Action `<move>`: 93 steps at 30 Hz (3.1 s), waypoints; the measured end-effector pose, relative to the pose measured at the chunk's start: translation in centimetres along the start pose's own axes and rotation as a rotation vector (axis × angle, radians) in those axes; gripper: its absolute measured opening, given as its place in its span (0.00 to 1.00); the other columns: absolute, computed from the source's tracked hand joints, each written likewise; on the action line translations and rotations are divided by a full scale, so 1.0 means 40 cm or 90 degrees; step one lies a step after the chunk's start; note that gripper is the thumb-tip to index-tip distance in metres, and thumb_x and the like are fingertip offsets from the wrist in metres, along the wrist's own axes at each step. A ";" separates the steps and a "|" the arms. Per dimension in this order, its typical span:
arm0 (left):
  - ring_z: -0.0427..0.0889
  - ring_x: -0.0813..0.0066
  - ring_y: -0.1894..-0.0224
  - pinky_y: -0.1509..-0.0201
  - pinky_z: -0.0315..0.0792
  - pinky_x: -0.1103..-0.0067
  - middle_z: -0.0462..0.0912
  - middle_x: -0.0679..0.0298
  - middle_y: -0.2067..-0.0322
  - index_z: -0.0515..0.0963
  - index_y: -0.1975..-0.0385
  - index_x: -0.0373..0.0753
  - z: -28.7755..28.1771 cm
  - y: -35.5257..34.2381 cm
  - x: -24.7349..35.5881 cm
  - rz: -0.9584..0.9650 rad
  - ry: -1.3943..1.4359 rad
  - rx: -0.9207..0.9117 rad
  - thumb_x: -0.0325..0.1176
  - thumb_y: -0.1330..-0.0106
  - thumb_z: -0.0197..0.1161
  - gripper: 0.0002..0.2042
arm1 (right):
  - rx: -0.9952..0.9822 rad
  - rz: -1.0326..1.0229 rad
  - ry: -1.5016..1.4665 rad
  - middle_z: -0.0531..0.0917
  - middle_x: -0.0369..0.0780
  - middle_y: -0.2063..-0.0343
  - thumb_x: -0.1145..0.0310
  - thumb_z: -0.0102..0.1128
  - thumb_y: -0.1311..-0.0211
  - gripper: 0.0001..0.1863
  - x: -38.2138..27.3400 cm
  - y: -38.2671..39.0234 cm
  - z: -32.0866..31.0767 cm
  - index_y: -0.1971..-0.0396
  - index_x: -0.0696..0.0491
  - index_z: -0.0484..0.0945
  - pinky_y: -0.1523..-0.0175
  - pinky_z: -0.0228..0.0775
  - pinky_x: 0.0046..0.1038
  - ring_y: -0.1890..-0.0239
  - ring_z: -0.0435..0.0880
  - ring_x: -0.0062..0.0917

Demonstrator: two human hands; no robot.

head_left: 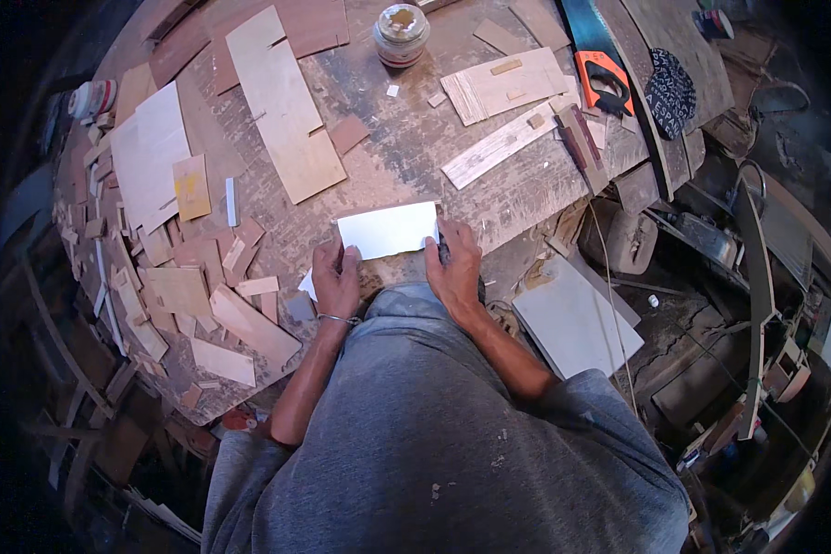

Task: Assembling and gluing small wooden pieces to form a box.

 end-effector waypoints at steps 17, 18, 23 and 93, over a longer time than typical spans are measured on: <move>0.72 0.63 0.53 0.47 0.68 0.75 0.71 0.56 0.57 0.73 0.40 0.33 0.014 0.013 -0.044 -0.027 -0.034 -0.008 0.33 0.33 0.61 0.22 | -0.002 -0.020 0.038 0.78 0.49 0.65 0.74 0.61 0.41 0.17 -0.008 -0.001 0.001 0.52 0.64 0.78 0.59 0.73 0.33 0.65 0.79 0.37; 0.72 0.63 0.53 0.48 0.69 0.75 0.72 0.56 0.57 0.73 0.40 0.34 0.013 0.014 -0.047 -0.028 -0.025 -0.009 0.33 0.33 0.61 0.22 | -0.005 -0.022 0.037 0.78 0.49 0.65 0.74 0.61 0.41 0.17 -0.012 -0.002 0.002 0.52 0.64 0.78 0.59 0.73 0.33 0.65 0.79 0.37; 0.72 0.62 0.53 0.49 0.70 0.75 0.72 0.56 0.57 0.74 0.41 0.36 0.010 0.011 -0.037 -0.006 -0.078 -0.011 0.33 0.33 0.61 0.21 | -0.041 0.042 0.026 0.78 0.52 0.62 0.72 0.59 0.42 0.18 -0.001 -0.002 0.011 0.52 0.64 0.77 0.56 0.72 0.44 0.61 0.79 0.48; 0.69 0.45 0.40 0.33 0.61 0.61 0.73 0.44 0.44 0.71 0.42 0.31 -0.242 -0.120 0.077 0.222 -0.211 0.075 0.31 0.44 0.68 0.28 | -0.242 -0.294 0.381 0.74 0.41 0.41 0.56 0.76 0.55 0.47 -0.072 -0.470 0.005 0.33 0.50 0.65 0.36 0.58 0.51 0.39 0.72 0.35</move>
Point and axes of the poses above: each hand's wrist, its own y-axis away from the middle knuckle, its own z-axis out of the palm, x = y × z, the point moved 10 cm from there along -y, towards the middle knuckle
